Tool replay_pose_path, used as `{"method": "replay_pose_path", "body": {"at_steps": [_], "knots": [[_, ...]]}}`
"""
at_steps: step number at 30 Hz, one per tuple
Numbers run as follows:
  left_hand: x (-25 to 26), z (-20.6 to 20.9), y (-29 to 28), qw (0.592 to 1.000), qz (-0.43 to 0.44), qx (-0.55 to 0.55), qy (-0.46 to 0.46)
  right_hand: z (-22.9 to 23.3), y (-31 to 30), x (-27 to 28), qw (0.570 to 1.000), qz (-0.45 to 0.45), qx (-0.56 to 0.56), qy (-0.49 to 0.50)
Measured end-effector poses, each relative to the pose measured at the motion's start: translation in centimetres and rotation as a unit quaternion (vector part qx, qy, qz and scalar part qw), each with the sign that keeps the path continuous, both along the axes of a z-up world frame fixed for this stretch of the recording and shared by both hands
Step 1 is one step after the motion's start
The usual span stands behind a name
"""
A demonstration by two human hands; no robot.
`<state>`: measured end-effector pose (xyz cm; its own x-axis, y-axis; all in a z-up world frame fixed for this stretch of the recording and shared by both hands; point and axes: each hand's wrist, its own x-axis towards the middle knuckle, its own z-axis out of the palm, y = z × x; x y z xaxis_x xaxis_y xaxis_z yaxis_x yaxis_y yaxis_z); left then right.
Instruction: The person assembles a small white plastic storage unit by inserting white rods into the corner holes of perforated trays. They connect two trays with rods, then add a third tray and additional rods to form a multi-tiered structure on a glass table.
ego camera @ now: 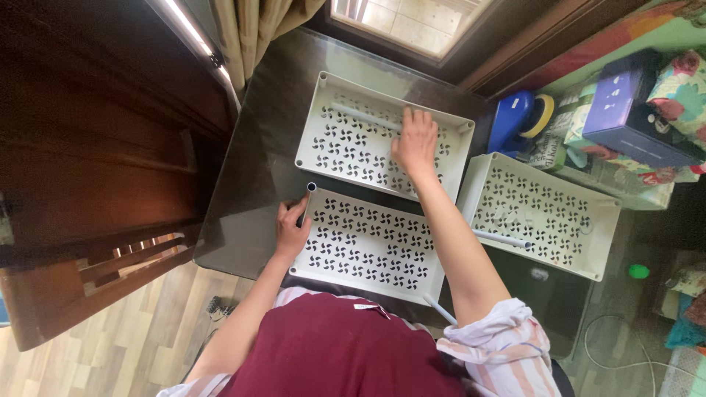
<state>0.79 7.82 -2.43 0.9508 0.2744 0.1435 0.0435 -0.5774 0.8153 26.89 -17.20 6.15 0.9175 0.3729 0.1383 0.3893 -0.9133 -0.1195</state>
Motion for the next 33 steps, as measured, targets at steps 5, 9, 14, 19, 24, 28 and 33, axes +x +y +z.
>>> {"method": "replay_pose_path", "body": {"at_steps": [5, 9, 14, 19, 24, 28, 33], "knots": [[-0.2, 0.4, 0.1, 1.0, 0.003, 0.001, 0.015, -0.9, -0.5, -0.3, 0.995, -0.049, -0.056, 0.07], [0.0, 0.4, 0.0, 0.999, 0.015, -0.011, 0.028, -0.8, -1.8, 0.1, 0.993, -0.045, -0.078, 0.075], [-1.2, 1.5, 0.9, 0.994, 0.021, -0.1, 0.028, 6.3, -3.7, 0.4, 0.978, -0.034, -0.049, 0.198], [-6.0, 2.9, 2.1, 0.982, 0.038, -0.156, 0.101, 18.7, -4.8, -4.2, 0.987, 0.003, 0.068, 0.149], [-10.8, 3.0, 2.3, 0.969, 0.053, -0.181, 0.158, 28.9, -4.4, -13.8, 0.987, 0.084, 0.09, 0.106], [-12.8, 2.8, 1.8, 0.956, 0.041, -0.24, 0.161, 31.9, -3.2, -21.9, 0.966, 0.102, 0.169, 0.169], [-14.0, 4.0, 1.4, 0.976, 0.004, -0.172, 0.137, 26.9, -0.7, -28.3, 0.934, 0.082, 0.296, 0.182]]}}
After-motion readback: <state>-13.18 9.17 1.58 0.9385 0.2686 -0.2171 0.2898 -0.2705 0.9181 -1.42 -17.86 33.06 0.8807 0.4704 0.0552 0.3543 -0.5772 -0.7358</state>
